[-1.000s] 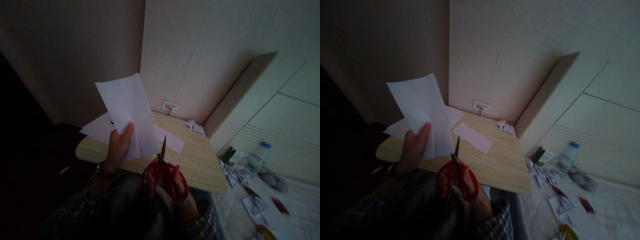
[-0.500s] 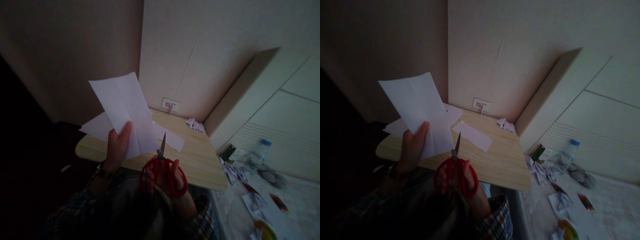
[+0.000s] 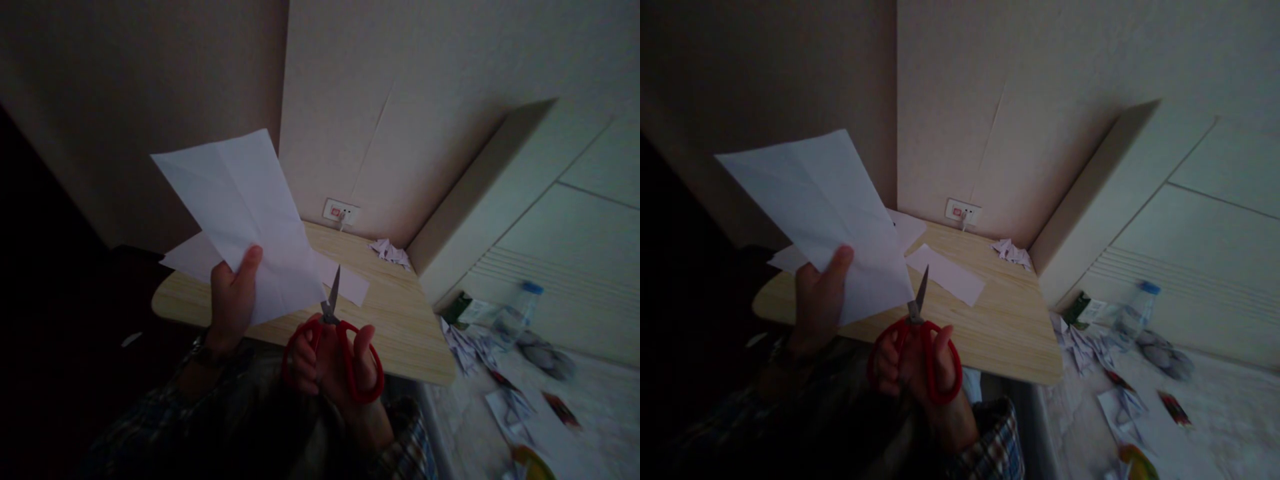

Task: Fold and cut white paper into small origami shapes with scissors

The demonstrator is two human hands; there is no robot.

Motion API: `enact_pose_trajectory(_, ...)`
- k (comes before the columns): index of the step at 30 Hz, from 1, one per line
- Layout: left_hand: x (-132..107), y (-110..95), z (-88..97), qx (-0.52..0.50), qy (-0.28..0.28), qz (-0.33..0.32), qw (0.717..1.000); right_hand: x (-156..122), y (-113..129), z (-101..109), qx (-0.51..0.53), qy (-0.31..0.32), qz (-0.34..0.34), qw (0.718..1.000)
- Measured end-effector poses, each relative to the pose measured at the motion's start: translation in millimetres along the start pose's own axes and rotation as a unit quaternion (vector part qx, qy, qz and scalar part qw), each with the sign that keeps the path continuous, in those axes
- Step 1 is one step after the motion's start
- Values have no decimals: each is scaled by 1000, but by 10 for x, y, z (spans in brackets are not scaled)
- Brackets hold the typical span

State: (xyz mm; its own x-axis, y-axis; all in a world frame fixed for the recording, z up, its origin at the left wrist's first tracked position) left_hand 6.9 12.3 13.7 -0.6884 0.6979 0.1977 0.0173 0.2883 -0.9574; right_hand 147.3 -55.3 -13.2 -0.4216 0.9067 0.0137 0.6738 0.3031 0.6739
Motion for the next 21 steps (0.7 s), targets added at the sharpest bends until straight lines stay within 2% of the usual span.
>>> enact_pose_trajectory(5,-12,-60,13,1,-4,21,1000,-44,-9,-7,-21,-23,-3,1000)
enact_pose_trajectory(9,-20,-96,21,-9,-18,29,999,-41,-32,30,-2,0,6,1000)
enact_pose_trajectory(12,-17,-89,22,-11,-21,12,1000,-40,-42,45,3,8,15,1000)
enact_pose_trajectory(19,27,-109,41,-3,-64,-15,998,-116,-103,104,-24,-58,13,998)
enact_pose_trajectory(21,37,-131,43,0,-74,-9,997,-128,-102,104,-19,-53,6,998)
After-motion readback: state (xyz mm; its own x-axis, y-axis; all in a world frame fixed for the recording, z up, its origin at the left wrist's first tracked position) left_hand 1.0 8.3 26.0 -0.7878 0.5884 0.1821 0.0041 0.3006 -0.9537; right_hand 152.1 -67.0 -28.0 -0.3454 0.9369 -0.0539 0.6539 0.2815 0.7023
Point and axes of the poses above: each hand's wrist, its own x-axis towards the middle knuckle, its own z-axis out of the back of the hand, y = z × x, the point moved 1 cm from there along x, towards the middle knuckle, and after that the axes turned 9 degrees about -y, right-handed, at the moved point
